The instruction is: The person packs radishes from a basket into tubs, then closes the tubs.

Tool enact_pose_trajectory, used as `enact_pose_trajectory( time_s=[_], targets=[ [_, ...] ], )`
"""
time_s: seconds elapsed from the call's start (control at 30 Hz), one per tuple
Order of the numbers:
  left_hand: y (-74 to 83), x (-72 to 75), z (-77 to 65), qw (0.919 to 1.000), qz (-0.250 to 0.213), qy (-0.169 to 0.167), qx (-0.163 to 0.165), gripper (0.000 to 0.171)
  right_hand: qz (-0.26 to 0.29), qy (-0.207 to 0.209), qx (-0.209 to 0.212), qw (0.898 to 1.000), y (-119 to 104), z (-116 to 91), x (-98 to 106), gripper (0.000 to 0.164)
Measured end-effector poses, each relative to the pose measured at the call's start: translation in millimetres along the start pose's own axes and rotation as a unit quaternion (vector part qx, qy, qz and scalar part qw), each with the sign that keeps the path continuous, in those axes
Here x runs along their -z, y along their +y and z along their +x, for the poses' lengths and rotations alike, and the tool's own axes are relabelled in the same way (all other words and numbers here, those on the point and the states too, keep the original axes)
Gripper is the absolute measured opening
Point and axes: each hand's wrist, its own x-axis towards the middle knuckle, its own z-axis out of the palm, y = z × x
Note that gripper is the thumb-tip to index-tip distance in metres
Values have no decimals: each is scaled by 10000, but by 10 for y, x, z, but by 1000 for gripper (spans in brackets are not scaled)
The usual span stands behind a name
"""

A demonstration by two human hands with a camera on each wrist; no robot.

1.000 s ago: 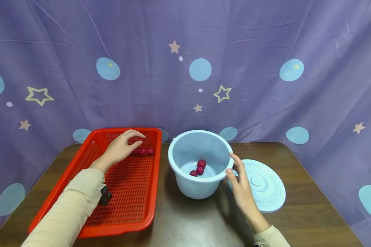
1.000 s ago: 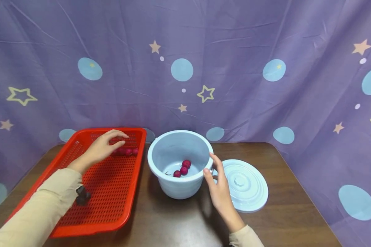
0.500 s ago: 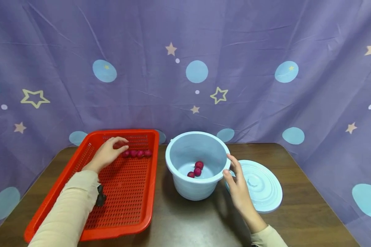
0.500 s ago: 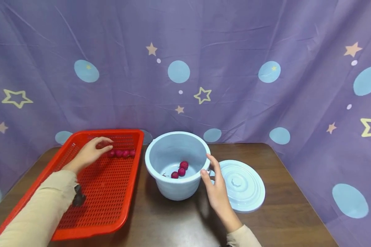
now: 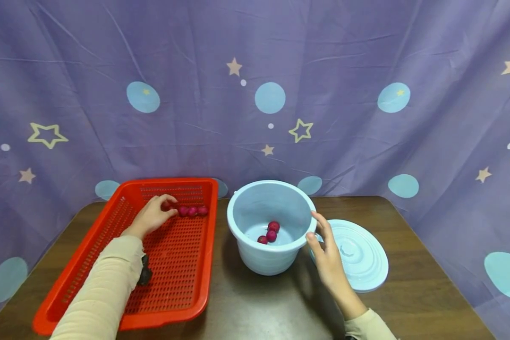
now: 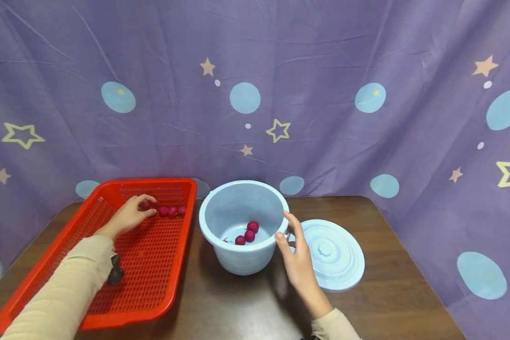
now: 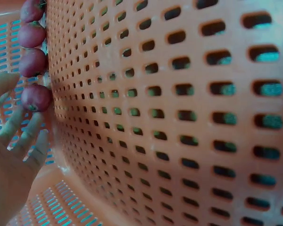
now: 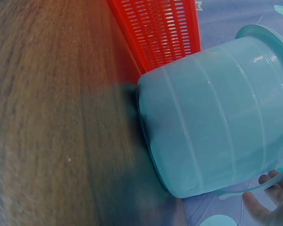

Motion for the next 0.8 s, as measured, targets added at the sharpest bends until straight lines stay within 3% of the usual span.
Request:
enact_pose_trajectory(
  time_s=[0.2,0.33,0.57,0.8],
  targets=[
    [-107,-28,-34,9997,107,55,216,33,-41,-30,47,10000,-3,-4,8,50],
    [-151,-29,-63,9995,149,238,119,31,-29,-15,23,10000,-5,-5,8,50],
    [-126,-7,-80,9995,170,272,-38,31,-16,4,28,10000,5,-1,3,50],
    [-102,1,-84,9995,265,142,94,32,-68,-34,15,10000,2,3,12,50]
  ],
)
